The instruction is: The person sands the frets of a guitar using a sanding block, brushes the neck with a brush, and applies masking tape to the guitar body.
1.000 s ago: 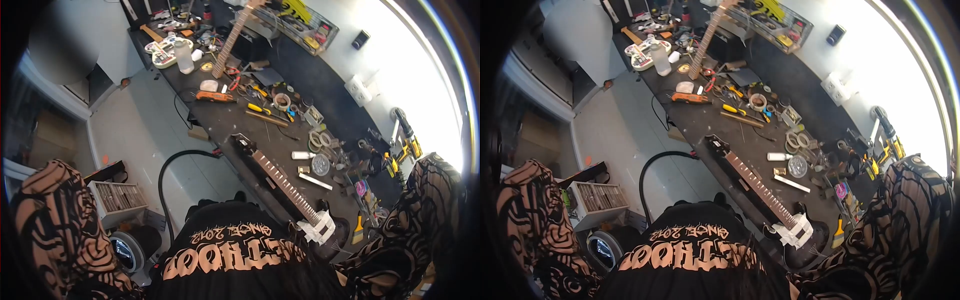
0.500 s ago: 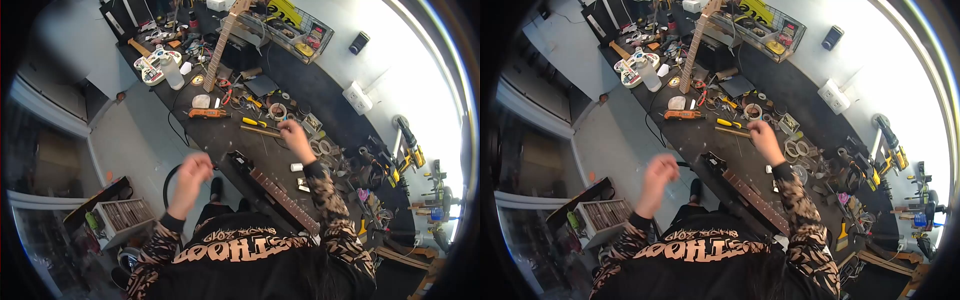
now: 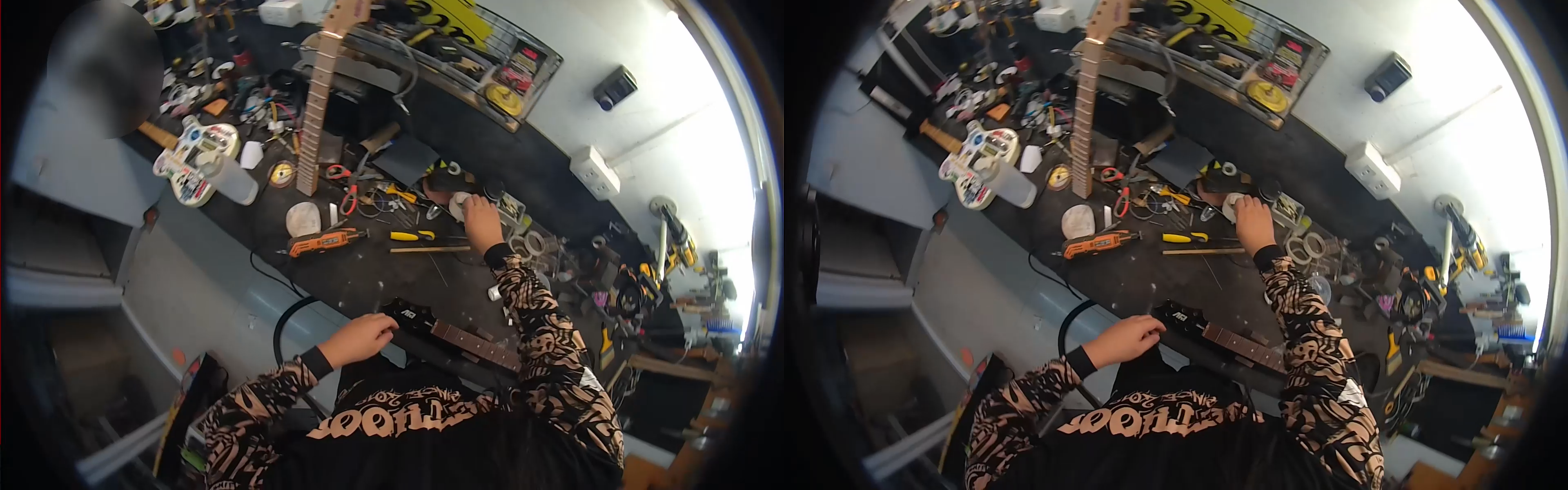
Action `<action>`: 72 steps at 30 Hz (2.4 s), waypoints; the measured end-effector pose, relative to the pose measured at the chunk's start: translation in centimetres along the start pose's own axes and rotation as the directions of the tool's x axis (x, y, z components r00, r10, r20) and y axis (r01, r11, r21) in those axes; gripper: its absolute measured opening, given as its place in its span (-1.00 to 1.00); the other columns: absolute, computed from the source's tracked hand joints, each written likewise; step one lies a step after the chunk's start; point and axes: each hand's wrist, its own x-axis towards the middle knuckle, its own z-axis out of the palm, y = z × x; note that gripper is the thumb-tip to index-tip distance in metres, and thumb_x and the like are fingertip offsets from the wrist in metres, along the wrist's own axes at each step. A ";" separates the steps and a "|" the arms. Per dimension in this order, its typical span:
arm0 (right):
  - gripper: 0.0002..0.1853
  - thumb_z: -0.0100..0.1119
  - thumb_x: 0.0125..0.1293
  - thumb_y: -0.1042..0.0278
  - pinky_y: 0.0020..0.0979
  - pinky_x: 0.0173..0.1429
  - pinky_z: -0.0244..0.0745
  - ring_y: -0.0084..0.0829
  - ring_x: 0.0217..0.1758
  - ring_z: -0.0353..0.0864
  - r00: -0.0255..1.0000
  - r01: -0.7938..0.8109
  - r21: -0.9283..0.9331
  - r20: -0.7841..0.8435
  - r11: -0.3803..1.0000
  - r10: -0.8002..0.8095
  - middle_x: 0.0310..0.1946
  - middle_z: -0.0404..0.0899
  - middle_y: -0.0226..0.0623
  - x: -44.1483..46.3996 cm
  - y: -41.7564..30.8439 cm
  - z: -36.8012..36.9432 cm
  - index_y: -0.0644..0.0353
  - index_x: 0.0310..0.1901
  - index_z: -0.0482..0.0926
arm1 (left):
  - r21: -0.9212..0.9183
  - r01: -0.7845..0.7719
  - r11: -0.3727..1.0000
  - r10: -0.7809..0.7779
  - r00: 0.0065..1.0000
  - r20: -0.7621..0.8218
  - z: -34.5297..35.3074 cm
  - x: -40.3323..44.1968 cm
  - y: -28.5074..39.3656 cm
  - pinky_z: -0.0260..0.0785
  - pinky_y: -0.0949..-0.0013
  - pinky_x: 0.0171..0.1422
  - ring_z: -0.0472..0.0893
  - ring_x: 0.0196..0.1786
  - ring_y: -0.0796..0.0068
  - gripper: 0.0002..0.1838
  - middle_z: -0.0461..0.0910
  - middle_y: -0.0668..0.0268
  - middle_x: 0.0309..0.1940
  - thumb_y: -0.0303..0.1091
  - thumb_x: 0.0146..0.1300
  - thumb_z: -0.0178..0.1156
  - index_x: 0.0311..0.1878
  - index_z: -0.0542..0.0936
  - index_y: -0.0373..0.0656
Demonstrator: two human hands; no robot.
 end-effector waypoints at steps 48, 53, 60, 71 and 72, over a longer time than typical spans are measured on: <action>-0.82 0.31 0.69 0.31 -0.49 0.04 0.50 -0.67 -0.11 0.55 0.358 -0.346 0.896 0.400 -0.278 0.844 -0.20 0.62 -0.49 -80.2 -3.6 -9.8 0.28 0.00 0.63 | 0.252 0.065 0.965 -0.226 0.690 0.688 41.3 4.6 26.4 0.62 0.31 -0.24 0.79 -0.41 0.50 -0.75 0.80 0.23 -0.40 -0.23 0.65 0.30 0.15 0.70 -0.22; -0.61 0.42 0.55 0.28 -0.18 0.27 0.61 -0.23 0.11 0.74 0.381 -0.722 0.672 0.186 0.166 0.906 0.12 0.72 -0.19 -80.6 -3.7 -10.2 0.25 0.27 0.59 | 0.468 -0.214 0.858 -0.164 0.748 0.643 42.0 4.0 29.9 0.68 0.13 -0.11 0.85 -0.29 0.22 -0.76 0.84 0.15 -0.33 -0.20 0.56 0.31 0.06 0.78 -0.15; -0.57 0.47 0.48 0.08 -0.01 0.53 0.40 -0.04 0.23 0.69 0.919 -0.315 0.845 0.158 0.431 0.362 0.05 0.77 -0.12 -72.6 -3.7 -12.1 0.16 0.22 0.69 | 0.579 -0.514 0.633 0.019 0.758 0.652 41.8 2.9 29.7 0.67 -0.10 0.03 0.82 -0.14 -0.11 -0.79 0.85 0.08 -0.28 -0.19 0.46 0.29 -0.07 0.82 -0.04; -0.89 0.38 0.54 0.30 -0.10 0.38 0.40 -0.19 -0.05 0.68 0.914 -0.183 0.732 -0.119 0.656 0.388 -0.23 0.70 -0.34 -66.5 -3.7 -14.8 0.10 -0.17 0.69 | -0.003 0.326 0.945 -0.262 0.764 0.590 36.3 7.3 24.1 0.52 0.42 -0.37 0.68 -0.48 0.61 -0.83 0.74 0.41 -0.43 -0.35 0.49 0.30 -0.17 0.81 -0.19; -0.89 0.38 0.55 0.32 -0.11 0.38 0.40 -0.19 -0.05 0.67 0.897 -0.175 0.726 -0.161 0.665 0.411 -0.24 0.69 -0.34 -66.3 -3.7 -16.8 0.09 -0.17 0.67 | 0.137 0.304 0.943 -0.334 0.859 0.389 35.3 8.4 23.9 0.54 0.33 -0.44 0.67 -0.52 0.49 -0.83 0.79 0.29 -0.42 -0.38 0.43 0.30 -0.13 0.84 -0.22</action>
